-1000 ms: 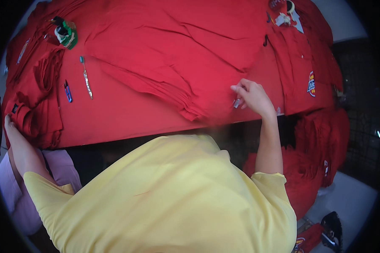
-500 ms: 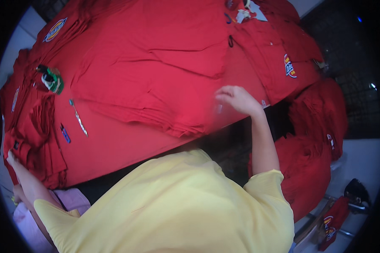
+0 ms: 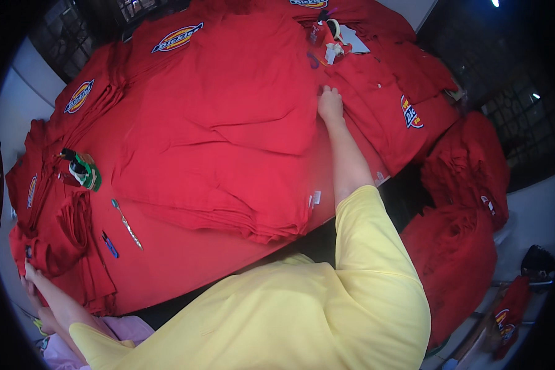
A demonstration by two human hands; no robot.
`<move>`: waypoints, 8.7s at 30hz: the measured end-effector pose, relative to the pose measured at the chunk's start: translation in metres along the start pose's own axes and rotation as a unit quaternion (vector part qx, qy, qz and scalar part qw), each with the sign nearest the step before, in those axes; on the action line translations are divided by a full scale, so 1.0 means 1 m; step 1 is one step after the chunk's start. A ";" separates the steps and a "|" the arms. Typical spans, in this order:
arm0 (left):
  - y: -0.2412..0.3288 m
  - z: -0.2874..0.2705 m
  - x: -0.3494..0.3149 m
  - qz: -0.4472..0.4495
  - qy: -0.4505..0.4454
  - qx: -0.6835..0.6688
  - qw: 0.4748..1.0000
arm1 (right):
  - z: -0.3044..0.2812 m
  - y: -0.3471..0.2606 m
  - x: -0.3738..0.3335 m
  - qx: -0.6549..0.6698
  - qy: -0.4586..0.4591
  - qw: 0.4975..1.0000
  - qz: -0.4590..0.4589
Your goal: The person uses scissors to trim excess threads and labels from several red shirts on a table.
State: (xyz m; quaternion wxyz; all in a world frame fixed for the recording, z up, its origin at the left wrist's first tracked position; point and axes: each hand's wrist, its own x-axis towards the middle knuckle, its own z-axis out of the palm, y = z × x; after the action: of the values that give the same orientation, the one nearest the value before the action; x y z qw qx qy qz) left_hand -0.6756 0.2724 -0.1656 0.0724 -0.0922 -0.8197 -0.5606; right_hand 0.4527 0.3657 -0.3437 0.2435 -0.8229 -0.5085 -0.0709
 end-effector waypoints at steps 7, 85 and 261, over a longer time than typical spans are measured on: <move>0.024 -0.064 -0.084 0.306 0.085 -0.203 0.926 | -0.016 0.003 0.033 0.034 -0.186 0.976 0.112; 0.034 -0.147 -0.819 -0.296 -0.629 -0.361 0.621 | -0.190 0.013 -0.272 0.365 -0.324 0.797 -0.355; 0.035 -0.115 -0.776 -0.239 -0.525 -0.376 0.725 | -0.144 -0.081 -0.221 0.419 -0.501 0.682 -0.327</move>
State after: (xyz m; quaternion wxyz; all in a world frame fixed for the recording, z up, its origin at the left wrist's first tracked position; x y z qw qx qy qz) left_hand 0.0893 0.1233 -0.2651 -0.5467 -0.1931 -0.4437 -0.6834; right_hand 0.2968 0.1494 -0.2719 0.2332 -0.3285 -0.7681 0.4977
